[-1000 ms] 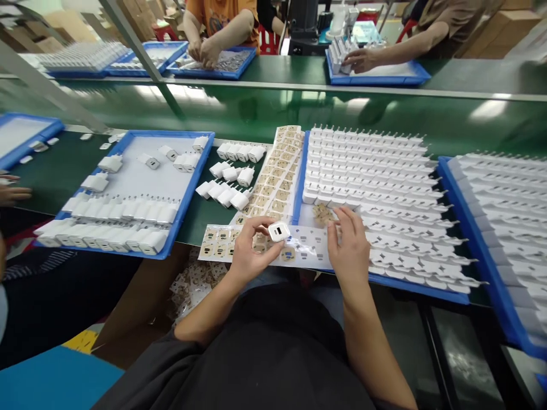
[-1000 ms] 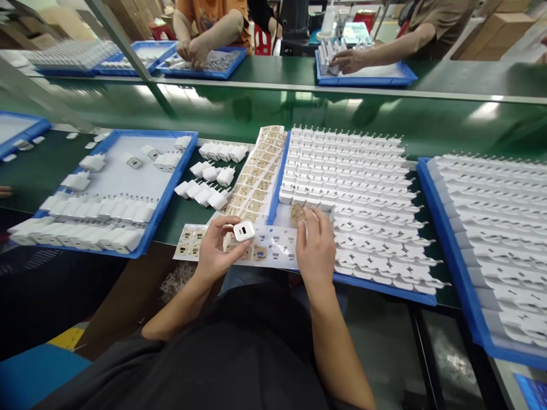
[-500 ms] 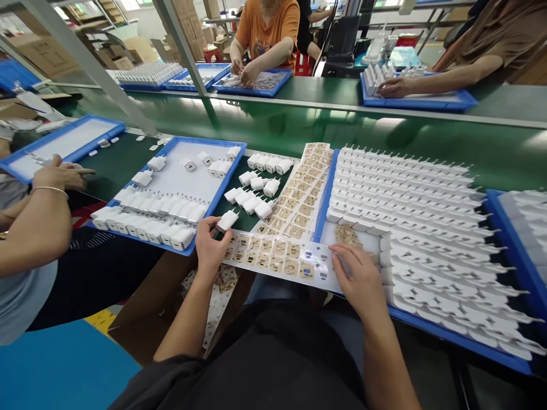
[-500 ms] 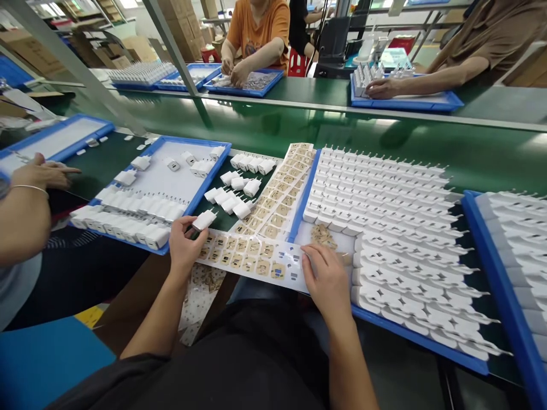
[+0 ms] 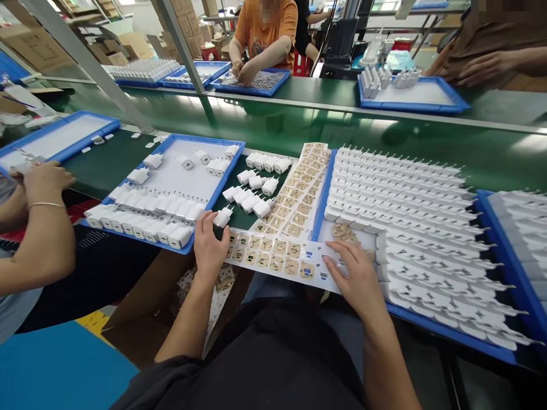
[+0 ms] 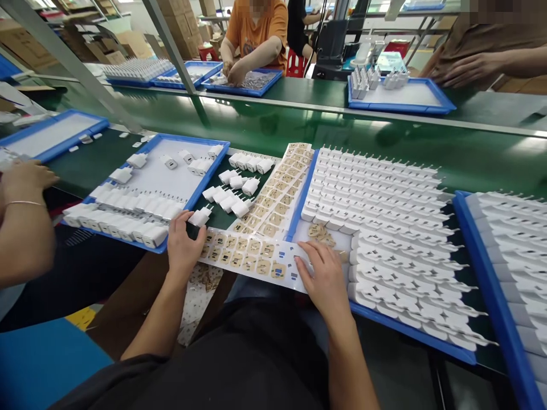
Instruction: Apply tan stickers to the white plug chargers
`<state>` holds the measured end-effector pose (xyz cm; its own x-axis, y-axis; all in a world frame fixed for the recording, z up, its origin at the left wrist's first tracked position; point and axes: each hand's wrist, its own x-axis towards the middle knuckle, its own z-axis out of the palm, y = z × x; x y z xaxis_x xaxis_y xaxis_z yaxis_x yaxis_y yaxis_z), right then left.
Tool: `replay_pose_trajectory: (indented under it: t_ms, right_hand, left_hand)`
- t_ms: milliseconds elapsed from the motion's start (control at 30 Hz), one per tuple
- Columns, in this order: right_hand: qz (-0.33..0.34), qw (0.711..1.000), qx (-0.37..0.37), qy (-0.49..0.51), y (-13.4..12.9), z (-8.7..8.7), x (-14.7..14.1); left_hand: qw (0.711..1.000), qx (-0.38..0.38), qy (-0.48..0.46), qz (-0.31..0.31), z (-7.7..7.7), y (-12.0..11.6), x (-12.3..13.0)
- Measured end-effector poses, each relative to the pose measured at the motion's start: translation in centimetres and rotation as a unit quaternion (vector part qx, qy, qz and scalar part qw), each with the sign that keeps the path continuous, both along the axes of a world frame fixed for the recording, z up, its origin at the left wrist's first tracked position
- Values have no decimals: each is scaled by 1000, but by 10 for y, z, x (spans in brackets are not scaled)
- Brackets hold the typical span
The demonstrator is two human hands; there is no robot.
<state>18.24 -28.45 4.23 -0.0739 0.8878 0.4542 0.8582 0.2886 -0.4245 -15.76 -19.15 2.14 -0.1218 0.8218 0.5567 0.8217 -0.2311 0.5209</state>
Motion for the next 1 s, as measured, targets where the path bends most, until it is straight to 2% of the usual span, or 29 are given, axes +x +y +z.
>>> replay_pose_trajectory:
  t_ms: [100,167,267,367,500,600,667,800,1000]
  right_hand:
    - [0,1000,8,4,-3,5,-1]
    - [10,1000,17,6,-5,8,-2]
    - [13,1000,28,-2,-11,12,-1]
    - [-5,999,13,-41,-20,16,2]
    - [-26,995,3,-101,-31,23,-2]
    - [40,996,-2,-78,-33,24,-14]
    - [74,995,-13,-64,-32,21,-23]
    - [86,995,-8,-57,-29,16,-33]
    - [114,993,4,-20,-28,18,-28]
  left_hand:
    - [997,30,-9,-73,18,-9,19]
    - [983,2,-19,-184,28,-15,39]
    - [929,-55,8,-365,34,-25,74]
    - [885,-90,83,-450,28,-34,96]
    - [870,-107,132,-462,15,-40,101]
    - [871,-98,133,-462,10,-43,98]
    - [871,-99,134,-462,10,-43,97]
    - [868,-110,143,-462,11,-44,97]
    - [878,-86,139,-449,12,-45,101]
